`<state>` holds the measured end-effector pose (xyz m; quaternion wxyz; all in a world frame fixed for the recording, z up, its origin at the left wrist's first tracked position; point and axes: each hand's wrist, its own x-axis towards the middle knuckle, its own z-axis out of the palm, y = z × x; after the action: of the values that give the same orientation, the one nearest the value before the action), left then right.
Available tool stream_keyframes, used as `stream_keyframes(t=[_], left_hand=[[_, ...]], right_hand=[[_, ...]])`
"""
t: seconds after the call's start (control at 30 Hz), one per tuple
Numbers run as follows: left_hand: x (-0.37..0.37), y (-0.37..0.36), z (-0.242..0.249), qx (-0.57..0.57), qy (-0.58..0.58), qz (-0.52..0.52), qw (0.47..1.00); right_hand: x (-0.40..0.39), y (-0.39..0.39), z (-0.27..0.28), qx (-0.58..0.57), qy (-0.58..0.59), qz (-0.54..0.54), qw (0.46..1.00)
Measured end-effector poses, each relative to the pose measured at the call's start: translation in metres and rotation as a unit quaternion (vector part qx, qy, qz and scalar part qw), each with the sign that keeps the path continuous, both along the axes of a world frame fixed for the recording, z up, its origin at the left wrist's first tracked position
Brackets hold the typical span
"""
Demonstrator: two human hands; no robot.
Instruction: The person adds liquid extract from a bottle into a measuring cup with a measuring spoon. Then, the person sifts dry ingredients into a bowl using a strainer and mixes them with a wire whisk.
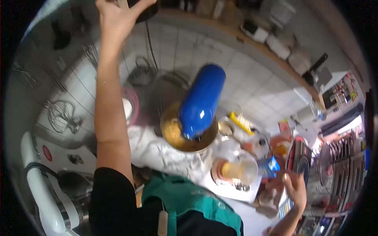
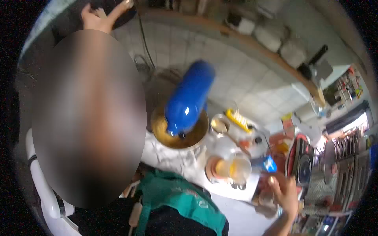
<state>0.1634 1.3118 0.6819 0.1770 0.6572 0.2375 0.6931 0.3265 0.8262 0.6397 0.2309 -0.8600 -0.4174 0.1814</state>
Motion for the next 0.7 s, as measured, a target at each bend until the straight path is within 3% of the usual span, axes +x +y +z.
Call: stream_keyframes(t=[0.03, 0.1, 0.23, 0.27, 0.37, 0.4, 0.43, 0.5, 0.53, 0.57, 0.63, 0.7], left_hand=[[-0.001, 0.038, 0.003, -0.006, 0.021, 0.082, 0.996], [0.006, 0.080, 0.011, 0.008, 0.030, 0.059, 0.998], [0.040, 0.164, 0.016, 0.023, 0.055, 0.054, 0.997], [0.049, 0.178, 0.017, 0.038, 0.069, 0.067, 0.995], [0.081, 0.220, 0.002, 0.127, 0.085, 0.176, 0.972], [0.096, 0.243, -0.005, 0.143, 0.093, 0.221, 0.960], [0.102, 0.234, -0.011, 0.096, 0.111, 0.167, 0.975], [0.114, 0.226, -0.022, 0.023, 0.149, 0.101, 0.983], [0.112, 0.226, -0.031, 0.007, 0.164, 0.089, 0.982], [0.111, 0.227, -0.035, 0.006, 0.176, 0.081, 0.981], [0.109, 0.229, -0.047, 0.007, 0.194, 0.067, 0.979], [0.106, 0.225, -0.064, 0.006, 0.202, 0.046, 0.978]], right_hand=[[-0.005, -0.004, -0.002, 0.041, 0.109, -0.074, 0.990], [0.000, -0.009, 0.008, -0.025, 0.061, -0.022, 0.998], [-0.005, -0.016, -0.006, 0.028, 0.097, -0.012, 0.995], [-0.017, -0.001, 0.025, -0.110, 0.123, -0.058, 0.985], [-0.023, -0.010, 0.017, -0.134, 0.021, 0.013, 0.991], [-0.016, -0.011, 0.004, -0.064, -0.004, 0.083, 0.994], [-0.011, -0.023, -0.004, -0.081, -0.041, 0.117, 0.989], [-0.023, -0.008, 0.013, -0.124, 0.036, 0.068, 0.989], [-0.019, -0.012, 0.003, -0.095, 0.038, 0.107, 0.989], [-0.024, -0.011, 0.002, -0.097, 0.067, 0.063, 0.991], [-0.021, -0.013, -0.005, -0.077, 0.032, 0.105, 0.991], [-0.017, -0.027, -0.026, -0.087, 0.038, 0.074, 0.993]])
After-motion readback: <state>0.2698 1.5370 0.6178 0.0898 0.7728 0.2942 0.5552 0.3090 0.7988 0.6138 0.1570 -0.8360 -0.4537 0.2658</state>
